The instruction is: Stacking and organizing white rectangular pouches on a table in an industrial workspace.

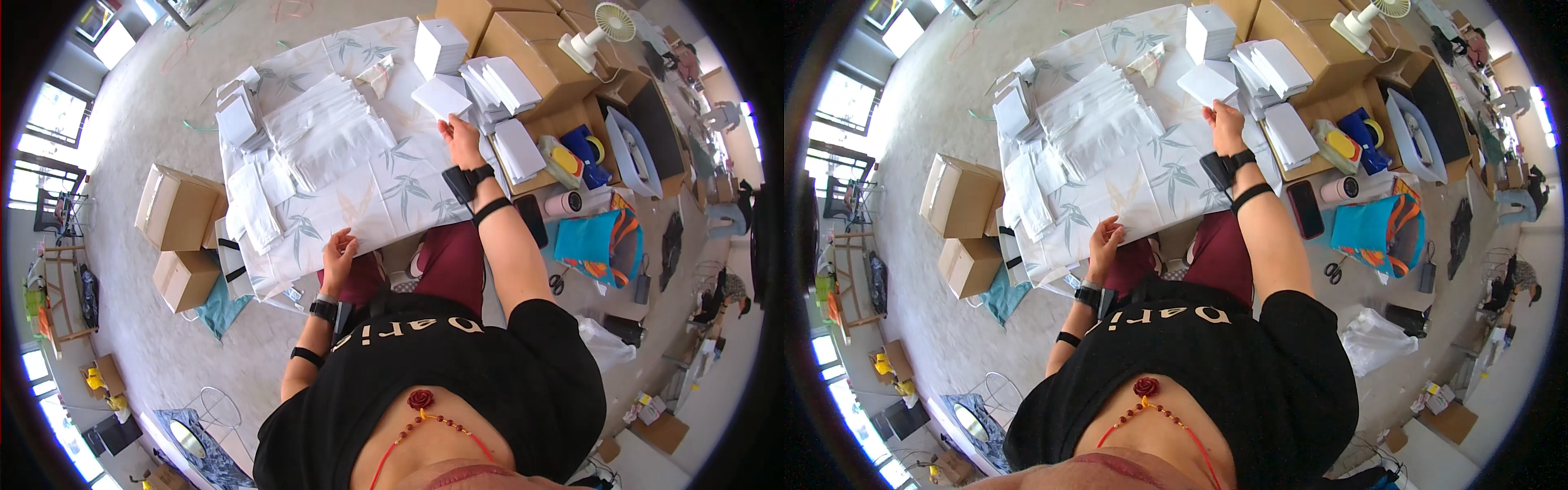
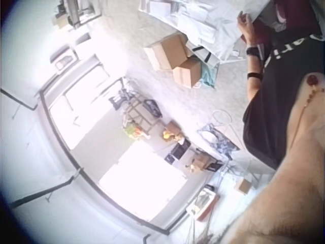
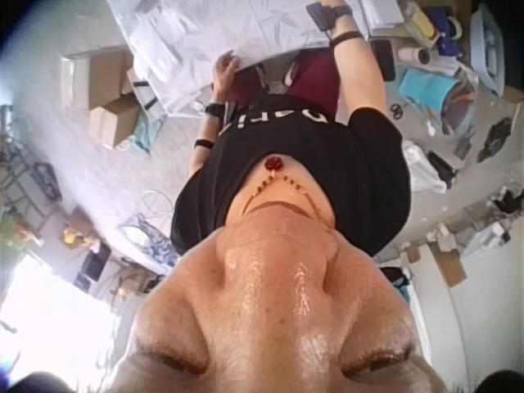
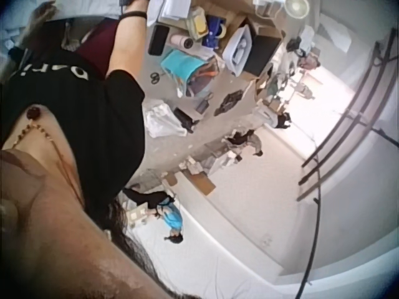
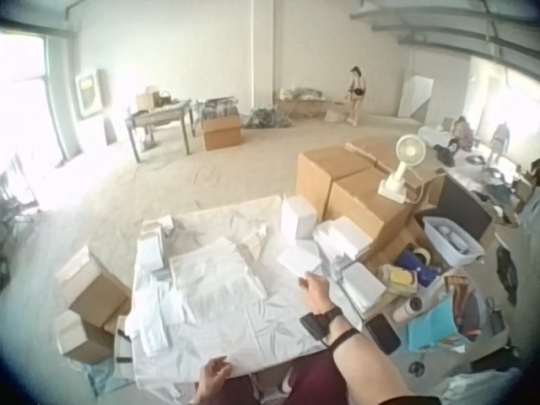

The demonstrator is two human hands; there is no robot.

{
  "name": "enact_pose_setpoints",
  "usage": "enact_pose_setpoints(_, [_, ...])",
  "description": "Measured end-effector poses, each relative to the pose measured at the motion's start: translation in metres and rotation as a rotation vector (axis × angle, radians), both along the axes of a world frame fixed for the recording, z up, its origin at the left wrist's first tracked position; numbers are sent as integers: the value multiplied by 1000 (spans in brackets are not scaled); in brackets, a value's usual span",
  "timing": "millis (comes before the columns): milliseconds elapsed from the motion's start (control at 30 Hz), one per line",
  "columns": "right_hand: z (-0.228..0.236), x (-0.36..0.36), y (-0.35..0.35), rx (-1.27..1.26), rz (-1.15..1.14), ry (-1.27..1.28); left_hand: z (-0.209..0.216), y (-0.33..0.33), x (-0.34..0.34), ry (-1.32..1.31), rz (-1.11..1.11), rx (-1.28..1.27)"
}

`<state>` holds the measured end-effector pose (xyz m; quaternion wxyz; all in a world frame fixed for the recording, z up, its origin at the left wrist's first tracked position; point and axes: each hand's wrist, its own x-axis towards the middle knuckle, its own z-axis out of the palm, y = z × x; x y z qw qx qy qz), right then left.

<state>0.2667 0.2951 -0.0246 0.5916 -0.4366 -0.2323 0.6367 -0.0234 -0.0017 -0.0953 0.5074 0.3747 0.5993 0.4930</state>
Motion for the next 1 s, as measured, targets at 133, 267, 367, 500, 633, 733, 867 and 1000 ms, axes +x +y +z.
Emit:
enact_pose_setpoints(133, [-4,-15,36,-129,-270,177,-1,-5,-1,-56,19,-9])
enact_pose_setpoints(267, [-33,-17,43,-154,-264,184,-4,-10,-3,-74,44,-26])
enact_pose_setpoints(367, [-51,-33,28,-85,-79,-271,0,-25,-12,-36,127,-24])
enact_pose_setpoints(500, [-84,-13,-12,220,-52,-883,11,-9,-15,161,162,26])
enact_pose_setpoints(633, [-61,-51,-122,404,302,-1089,20,-16,-55,514,375,39])
enact_pose_setpoints(733, [-74,-51,-166,517,324,-1225,13,-8,-89,726,584,111])
enact_pose_setpoints(867, [-72,-59,-180,649,288,-1271,0,-7,-143,953,716,-13])
enact_pose_setpoints(1000, [-74,-59,-177,631,302,-1308,6,9,-170,988,769,-195])
